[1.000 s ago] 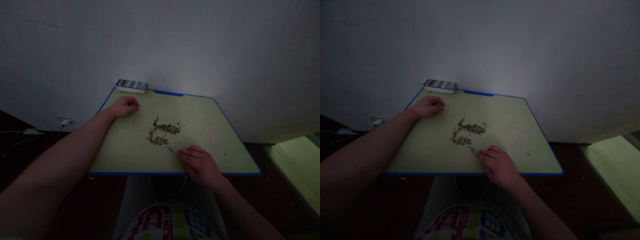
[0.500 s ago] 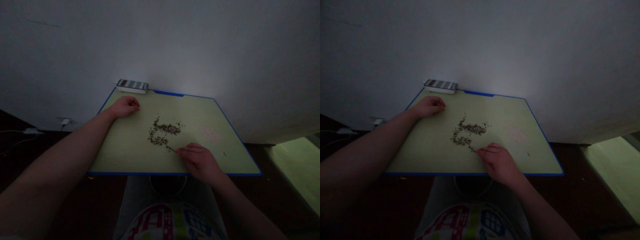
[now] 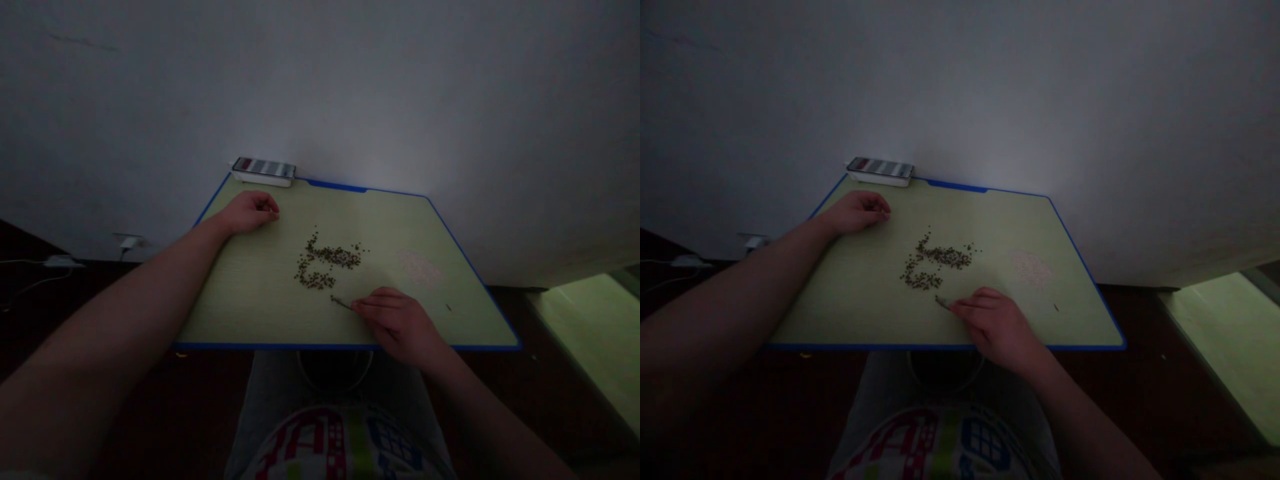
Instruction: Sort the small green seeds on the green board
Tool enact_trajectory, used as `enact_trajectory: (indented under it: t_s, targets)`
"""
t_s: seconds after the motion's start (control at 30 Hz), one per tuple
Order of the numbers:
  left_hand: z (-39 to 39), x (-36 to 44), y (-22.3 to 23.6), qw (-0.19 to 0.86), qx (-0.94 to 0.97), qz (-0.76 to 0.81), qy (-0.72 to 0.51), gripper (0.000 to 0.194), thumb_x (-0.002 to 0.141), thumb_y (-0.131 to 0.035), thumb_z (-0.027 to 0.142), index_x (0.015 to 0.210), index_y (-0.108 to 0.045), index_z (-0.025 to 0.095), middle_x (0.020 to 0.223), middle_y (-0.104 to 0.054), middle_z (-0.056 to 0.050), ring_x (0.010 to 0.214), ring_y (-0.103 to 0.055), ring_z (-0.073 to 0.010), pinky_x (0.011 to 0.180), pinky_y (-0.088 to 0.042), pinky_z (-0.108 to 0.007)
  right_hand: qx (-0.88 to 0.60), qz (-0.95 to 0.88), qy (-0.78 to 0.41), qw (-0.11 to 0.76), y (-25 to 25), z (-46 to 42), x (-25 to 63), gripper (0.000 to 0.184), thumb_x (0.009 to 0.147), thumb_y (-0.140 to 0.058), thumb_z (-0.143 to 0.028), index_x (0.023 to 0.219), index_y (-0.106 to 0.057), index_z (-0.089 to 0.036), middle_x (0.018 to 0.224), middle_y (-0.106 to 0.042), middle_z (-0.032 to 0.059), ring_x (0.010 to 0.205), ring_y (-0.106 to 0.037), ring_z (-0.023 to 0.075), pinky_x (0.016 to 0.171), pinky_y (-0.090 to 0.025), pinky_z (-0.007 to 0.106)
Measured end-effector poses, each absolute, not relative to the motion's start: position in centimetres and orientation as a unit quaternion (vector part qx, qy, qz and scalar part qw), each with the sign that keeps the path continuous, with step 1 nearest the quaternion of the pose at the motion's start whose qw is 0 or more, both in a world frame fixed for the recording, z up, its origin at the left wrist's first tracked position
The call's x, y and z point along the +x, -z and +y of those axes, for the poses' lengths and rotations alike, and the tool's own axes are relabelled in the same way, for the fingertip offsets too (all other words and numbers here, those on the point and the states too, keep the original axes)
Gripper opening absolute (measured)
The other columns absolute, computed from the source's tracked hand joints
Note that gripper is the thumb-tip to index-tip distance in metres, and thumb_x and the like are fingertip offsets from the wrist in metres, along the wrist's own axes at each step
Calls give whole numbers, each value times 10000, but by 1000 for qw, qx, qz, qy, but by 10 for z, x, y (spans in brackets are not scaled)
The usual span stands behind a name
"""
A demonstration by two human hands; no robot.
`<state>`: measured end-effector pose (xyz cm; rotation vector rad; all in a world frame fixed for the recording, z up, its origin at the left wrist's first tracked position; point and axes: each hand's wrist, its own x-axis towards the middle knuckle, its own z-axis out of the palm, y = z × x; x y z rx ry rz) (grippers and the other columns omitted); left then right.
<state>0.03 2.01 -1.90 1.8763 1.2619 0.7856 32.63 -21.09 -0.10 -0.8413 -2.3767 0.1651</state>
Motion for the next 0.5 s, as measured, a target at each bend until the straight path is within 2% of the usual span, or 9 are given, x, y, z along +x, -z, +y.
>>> enact_trajectory:
  t_s: [0.2, 0.5]
  targets:
    - [18, 2, 16, 366, 731, 492, -299, 211, 640, -707, 317, 762, -643, 157, 567, -545, 28, 529, -465, -97, 526, -343, -238, -339, -886, -50, 313, 2, -207, 325, 298, 910, -510, -76, 1110, -716, -157, 937, -791, 95, 759, -712, 201, 730, -599, 388]
    - [18, 1, 17, 359, 734, 492, -301, 208, 650, -708, 302, 779, -650, 150, 553, -520, 41, 513, -446, -90, 510, -325, -231, -297, -902, -100, 296, 1, -199, 310, 375, 904, -481, -62, 1183, -695, -195, 1009, -790, 72, 838, -716, 181, 793, -579, 379]
